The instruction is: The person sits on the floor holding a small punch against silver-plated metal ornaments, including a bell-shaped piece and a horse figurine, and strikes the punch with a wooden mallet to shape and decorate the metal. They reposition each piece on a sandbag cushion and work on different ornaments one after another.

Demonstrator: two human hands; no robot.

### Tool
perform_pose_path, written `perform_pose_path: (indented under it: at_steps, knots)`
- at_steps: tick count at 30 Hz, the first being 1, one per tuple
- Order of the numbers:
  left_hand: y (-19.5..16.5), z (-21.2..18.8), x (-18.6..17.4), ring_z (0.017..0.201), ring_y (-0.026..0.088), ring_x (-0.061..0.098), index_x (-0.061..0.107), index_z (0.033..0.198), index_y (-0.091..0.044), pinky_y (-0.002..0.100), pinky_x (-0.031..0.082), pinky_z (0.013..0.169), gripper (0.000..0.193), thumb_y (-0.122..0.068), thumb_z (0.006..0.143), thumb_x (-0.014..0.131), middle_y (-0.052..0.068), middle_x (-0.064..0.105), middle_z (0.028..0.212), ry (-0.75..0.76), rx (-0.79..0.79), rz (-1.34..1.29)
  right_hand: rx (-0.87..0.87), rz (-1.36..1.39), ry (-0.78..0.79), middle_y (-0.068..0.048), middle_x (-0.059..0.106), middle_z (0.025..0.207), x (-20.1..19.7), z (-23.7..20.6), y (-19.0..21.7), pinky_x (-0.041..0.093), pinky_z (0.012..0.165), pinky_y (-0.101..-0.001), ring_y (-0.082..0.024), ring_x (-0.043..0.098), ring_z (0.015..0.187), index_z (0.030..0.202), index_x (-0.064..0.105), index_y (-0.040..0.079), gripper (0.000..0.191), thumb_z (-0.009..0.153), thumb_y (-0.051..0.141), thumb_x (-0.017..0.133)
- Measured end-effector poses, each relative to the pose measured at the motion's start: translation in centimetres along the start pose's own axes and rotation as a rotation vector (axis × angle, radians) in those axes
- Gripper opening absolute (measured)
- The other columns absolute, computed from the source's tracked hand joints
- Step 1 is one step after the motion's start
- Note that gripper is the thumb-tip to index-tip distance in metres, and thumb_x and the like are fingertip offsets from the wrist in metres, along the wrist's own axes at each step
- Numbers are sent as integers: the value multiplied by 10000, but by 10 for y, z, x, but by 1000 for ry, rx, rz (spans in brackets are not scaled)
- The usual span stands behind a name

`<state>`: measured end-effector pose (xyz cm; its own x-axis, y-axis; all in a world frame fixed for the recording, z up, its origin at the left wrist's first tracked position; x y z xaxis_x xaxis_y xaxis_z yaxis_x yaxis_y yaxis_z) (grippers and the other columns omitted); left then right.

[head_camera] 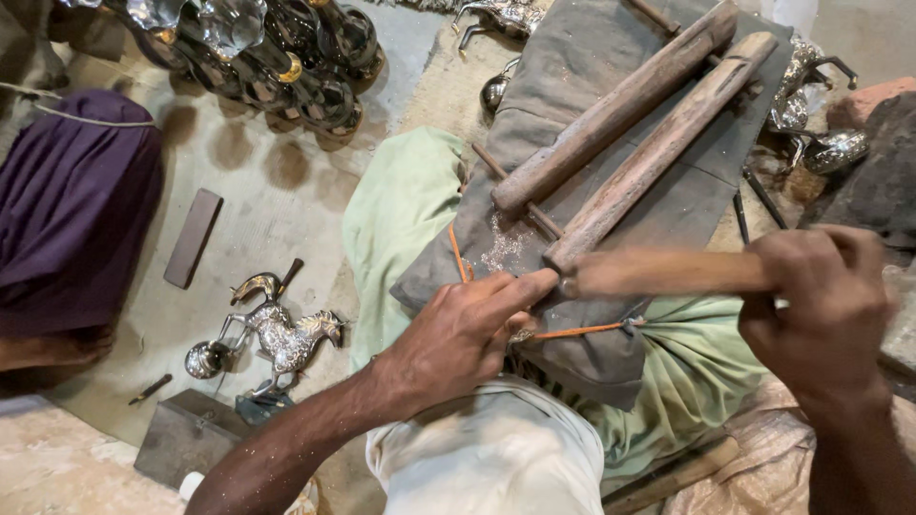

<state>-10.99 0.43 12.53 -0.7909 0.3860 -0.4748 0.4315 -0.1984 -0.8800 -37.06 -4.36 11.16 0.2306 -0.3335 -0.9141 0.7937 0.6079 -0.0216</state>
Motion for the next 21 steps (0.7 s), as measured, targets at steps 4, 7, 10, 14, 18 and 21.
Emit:
perform_pose_path:
  at_steps: [4, 7, 10, 14, 18, 21]
  knots:
    - [1, 0, 1, 873, 353, 688, 511, 1449, -177, 457, 562, 765, 599, 54, 907, 615, 138, 655, 973, 10, 1, 41, 188, 288, -42, -116, 659, 1070, 0, -17, -30, 521, 825, -388, -281, 637, 919, 1189, 573, 39, 248, 1006, 65, 738]
    - [4, 0, 3, 890, 356, 683, 486, 1452, -157, 458, 559, 768, 615, 56, 890, 616, 143, 645, 983, 20, -5, 35, 103, 205, -10, -101, 667, 1074, 1, -20, -23, 514, 838, -408, -297, 626, 941, 1234, 570, 46, 315, 974, 39, 748]
    - [3, 0, 2, 908, 352, 690, 498, 1452, -155, 452, 566, 780, 629, 70, 876, 612, 140, 652, 997, 15, 18, 18, 124, 175, -3, -126, 681, 1118, -3, -21, -20, 509, 859, -426, -331, 623, 1001, 1212, 564, 60, 354, 923, 13, 763]
    - [3, 2, 3, 908, 328, 709, 472, 1468, -116, 425, 589, 789, 645, 88, 867, 589, 143, 649, 1030, 19, 17, 1, 134, 149, 44, -139, 679, 1111, -6, -17, -17, 522, 904, -452, -355, 629, 1037, 1248, 579, 72, 429, 861, 31, 759]
    - [5, -1, 5, 936, 289, 742, 512, 1460, -115, 390, 618, 825, 667, 131, 841, 540, 132, 664, 1051, 45, 11, -57, 59, 39, 141, -163, 657, 1070, 0, -15, -10, 521, 890, -514, -356, 629, 952, 1272, 608, 56, 484, 815, 45, 768]
    - [10, 0, 6, 945, 298, 730, 492, 1458, -106, 393, 615, 831, 654, 126, 851, 557, 138, 665, 1055, 46, 15, -19, 84, 35, 146, -115, 661, 1131, -4, -19, -7, 501, 955, -480, -298, 629, 1021, 1288, 576, 84, 415, 904, 41, 727]
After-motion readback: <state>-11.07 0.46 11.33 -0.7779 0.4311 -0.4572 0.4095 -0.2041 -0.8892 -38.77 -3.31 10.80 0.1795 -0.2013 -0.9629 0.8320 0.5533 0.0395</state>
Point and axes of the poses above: each hand's wrist, its own z-axis towards the middle knuckle, its own x-axis out of the palm, y = z × x, the point moved 10 cm from there along z, towards the middle knuckle
